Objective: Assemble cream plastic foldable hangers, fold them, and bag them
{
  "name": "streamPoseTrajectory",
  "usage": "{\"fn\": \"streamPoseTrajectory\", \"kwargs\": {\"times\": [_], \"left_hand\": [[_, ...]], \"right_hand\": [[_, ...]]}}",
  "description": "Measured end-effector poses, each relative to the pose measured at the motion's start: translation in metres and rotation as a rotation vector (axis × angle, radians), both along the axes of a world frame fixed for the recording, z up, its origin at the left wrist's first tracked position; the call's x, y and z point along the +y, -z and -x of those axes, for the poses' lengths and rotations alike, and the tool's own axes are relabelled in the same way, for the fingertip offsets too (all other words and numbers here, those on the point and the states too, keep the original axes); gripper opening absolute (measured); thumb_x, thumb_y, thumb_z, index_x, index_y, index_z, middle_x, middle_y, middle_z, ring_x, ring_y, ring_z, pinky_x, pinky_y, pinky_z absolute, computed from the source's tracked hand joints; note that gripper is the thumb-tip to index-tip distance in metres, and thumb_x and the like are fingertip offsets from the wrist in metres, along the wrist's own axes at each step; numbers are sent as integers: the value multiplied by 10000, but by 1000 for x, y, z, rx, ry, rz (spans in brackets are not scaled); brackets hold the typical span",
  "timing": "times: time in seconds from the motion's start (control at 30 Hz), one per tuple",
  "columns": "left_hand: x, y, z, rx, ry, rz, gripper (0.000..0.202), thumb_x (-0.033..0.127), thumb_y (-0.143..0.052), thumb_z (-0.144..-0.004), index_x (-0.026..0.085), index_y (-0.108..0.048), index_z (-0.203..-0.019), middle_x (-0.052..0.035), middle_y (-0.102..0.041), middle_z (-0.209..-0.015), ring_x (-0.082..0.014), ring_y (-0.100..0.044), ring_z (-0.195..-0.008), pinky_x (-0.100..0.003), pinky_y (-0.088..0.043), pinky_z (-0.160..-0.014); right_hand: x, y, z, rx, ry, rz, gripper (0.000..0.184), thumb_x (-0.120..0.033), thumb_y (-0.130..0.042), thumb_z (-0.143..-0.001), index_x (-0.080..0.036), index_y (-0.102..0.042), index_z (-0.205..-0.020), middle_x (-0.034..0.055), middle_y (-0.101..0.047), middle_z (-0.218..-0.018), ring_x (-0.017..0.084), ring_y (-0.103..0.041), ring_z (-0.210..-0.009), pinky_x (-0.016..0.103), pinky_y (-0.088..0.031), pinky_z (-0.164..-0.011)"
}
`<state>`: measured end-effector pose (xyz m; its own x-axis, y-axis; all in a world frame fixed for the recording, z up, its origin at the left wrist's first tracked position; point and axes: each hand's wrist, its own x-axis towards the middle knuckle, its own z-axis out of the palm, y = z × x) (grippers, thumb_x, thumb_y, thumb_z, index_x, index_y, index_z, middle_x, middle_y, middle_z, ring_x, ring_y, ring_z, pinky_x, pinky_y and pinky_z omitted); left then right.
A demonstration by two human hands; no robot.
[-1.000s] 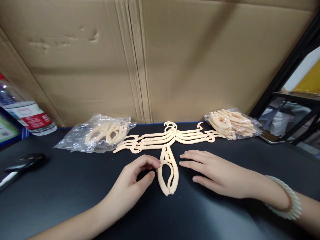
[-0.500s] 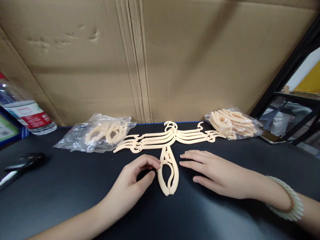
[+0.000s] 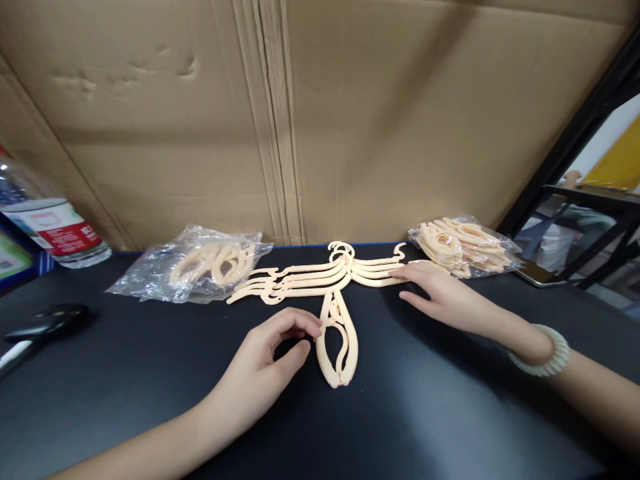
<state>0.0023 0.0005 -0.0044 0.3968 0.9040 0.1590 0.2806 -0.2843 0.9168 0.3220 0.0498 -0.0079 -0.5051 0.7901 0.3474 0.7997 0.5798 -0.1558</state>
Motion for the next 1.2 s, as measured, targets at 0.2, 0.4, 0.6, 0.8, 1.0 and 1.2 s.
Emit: {"fn": "streamPoseTrajectory", "kwargs": {"times": [0.2,0.4,0.6,0.8,1.0,1.2], "left_hand": [[-1,-1,-1,-17,-11,-8,105,207,-538,-804,196,-629,-854,-56,-681,-973,-218,-635,-955,-345,-495,-885],[-2,-2,-2,-43,-26,5,95,209,-544,-795,197,-627,-839,-54,-680,-957,-219,-629,-944,-353,-502,-880],[0,1,0,-121,-81,82,167,234,-592,-774,183,-617,-931,-73,-658,-991,-235,-628,-976,-389,-500,-918],[1,3,-1,-282,-265,156,435,269,-670,-759,201,-528,-1165,-96,-584,-1225,-236,-623,-1035,-405,-506,-947],[-3,5,0,-367,-381,108,541,299,-624,-836,271,-429,-1340,-73,-427,-1464,-277,-511,-1269,-422,-480,-1017],[-28,3,-3,31,138,-285,568,193,-611,-806,324,-550,-1355,-31,-355,-1555,-318,-341,-1414,-470,-296,-1160]], "right_hand": [[3,3,10,66,6,25,109,-235,-544,-902,-185,-639,-915,98,-633,-938,249,-589,-904,418,-488,-827],[-2,-4,14,177,3,71,102,-225,-489,-923,-186,-546,-848,59,-634,-825,197,-592,-748,333,-480,-685],[-2,-9,11,353,108,-52,88,-283,-510,-921,-201,-538,-906,53,-651,-832,206,-627,-759,329,-499,-662],[-3,-15,7,561,238,-202,117,-297,-544,-902,-197,-578,-953,68,-663,-890,210,-644,-779,306,-508,-617],[-11,-18,13,457,99,-187,133,-297,-523,-933,-199,-592,-990,57,-657,-874,188,-617,-739,292,-493,-613],[-26,-11,30,212,-241,-72,183,-233,-447,-976,-190,-599,-1069,69,-663,-916,167,-616,-788,287,-503,-698]]}}
